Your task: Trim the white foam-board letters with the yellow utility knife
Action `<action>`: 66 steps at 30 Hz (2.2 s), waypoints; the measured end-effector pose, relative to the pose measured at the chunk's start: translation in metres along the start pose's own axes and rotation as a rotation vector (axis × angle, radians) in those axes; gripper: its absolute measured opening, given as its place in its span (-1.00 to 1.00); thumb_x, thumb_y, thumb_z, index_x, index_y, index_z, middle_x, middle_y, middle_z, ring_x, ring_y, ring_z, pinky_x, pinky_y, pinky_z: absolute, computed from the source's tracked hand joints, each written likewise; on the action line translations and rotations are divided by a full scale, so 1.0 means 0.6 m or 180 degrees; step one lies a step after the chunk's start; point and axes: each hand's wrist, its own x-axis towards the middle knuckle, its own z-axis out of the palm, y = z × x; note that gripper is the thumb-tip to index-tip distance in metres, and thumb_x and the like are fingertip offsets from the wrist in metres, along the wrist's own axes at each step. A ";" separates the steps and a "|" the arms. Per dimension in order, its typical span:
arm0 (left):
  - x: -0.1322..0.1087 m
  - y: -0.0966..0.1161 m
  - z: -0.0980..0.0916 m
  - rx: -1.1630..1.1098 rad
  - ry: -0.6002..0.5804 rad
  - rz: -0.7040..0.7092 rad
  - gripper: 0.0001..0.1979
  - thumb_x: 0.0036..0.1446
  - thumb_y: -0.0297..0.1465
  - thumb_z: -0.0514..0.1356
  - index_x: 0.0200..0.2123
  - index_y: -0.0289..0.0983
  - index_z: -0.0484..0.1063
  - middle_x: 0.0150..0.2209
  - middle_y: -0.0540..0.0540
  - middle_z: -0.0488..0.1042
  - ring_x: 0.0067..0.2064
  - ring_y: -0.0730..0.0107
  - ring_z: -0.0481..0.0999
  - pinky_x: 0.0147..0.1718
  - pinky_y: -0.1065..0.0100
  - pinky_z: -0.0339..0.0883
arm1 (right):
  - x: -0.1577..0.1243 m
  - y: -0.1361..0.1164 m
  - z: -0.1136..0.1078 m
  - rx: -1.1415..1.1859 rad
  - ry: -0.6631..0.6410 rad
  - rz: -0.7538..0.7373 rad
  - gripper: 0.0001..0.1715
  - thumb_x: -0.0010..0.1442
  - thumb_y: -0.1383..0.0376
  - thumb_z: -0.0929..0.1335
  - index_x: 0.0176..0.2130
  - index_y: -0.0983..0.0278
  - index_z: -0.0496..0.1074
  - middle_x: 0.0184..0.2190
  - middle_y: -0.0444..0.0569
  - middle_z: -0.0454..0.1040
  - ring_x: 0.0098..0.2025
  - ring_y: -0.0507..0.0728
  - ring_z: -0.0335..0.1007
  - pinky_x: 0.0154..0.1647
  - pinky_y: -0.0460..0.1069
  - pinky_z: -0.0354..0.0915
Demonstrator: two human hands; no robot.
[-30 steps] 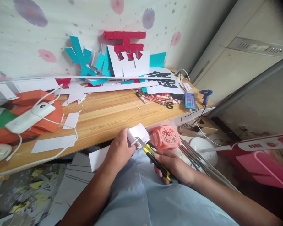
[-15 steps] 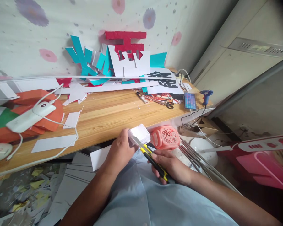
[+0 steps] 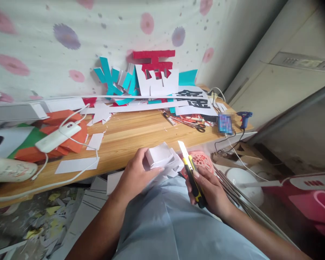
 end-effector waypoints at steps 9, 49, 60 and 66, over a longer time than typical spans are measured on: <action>0.036 0.012 -0.025 -0.1979 0.0513 -0.0145 -0.33 0.01 -0.23 0.60 0.15 -0.21 0.51 0.14 -0.20 0.68 0.16 0.03 0.68 0.14 0.15 0.56 | 0.033 -0.001 0.000 -0.0141 -0.0147 -0.0563 -0.49 0.32 -0.14 0.55 -0.18 0.19 0.46 -0.33 -0.06 0.51 -0.45 0.10 0.41 -0.41 0.00 0.28; 0.085 -0.151 -0.076 -0.1155 0.0806 -0.1119 -0.47 0.08 0.11 0.49 -0.42 -0.26 0.54 -0.59 0.00 0.48 -0.69 0.39 0.39 -0.72 0.40 0.05 | 0.159 0.010 -0.050 -0.1526 0.0721 -0.0415 -0.13 0.10 -0.45 0.52 -0.03 0.20 0.59 -0.14 0.12 0.74 -0.27 0.28 0.68 -0.46 -0.02 0.47; 0.074 -0.162 -0.056 -0.0318 0.1447 -0.0568 -0.58 0.36 0.04 0.18 -0.27 -0.18 0.56 -0.39 -0.05 0.62 -0.42 0.27 0.62 -0.35 0.31 0.37 | 0.162 -0.007 -0.056 -0.1553 0.0841 -0.0295 -0.17 0.12 -0.38 0.55 0.02 0.20 0.61 0.00 0.18 0.73 -0.14 0.37 0.70 -0.61 -0.07 0.32; 0.075 -0.160 -0.070 0.0009 0.1520 -0.0444 -0.64 0.36 -0.11 0.15 -0.46 -0.15 0.30 -0.52 0.02 0.44 -0.43 0.30 0.49 -0.34 0.31 0.20 | 0.167 -0.008 -0.051 -0.1633 0.0864 -0.0251 -0.09 0.10 -0.45 0.51 0.03 0.21 0.57 0.00 0.17 0.73 -0.25 0.29 0.67 -0.61 -0.07 0.30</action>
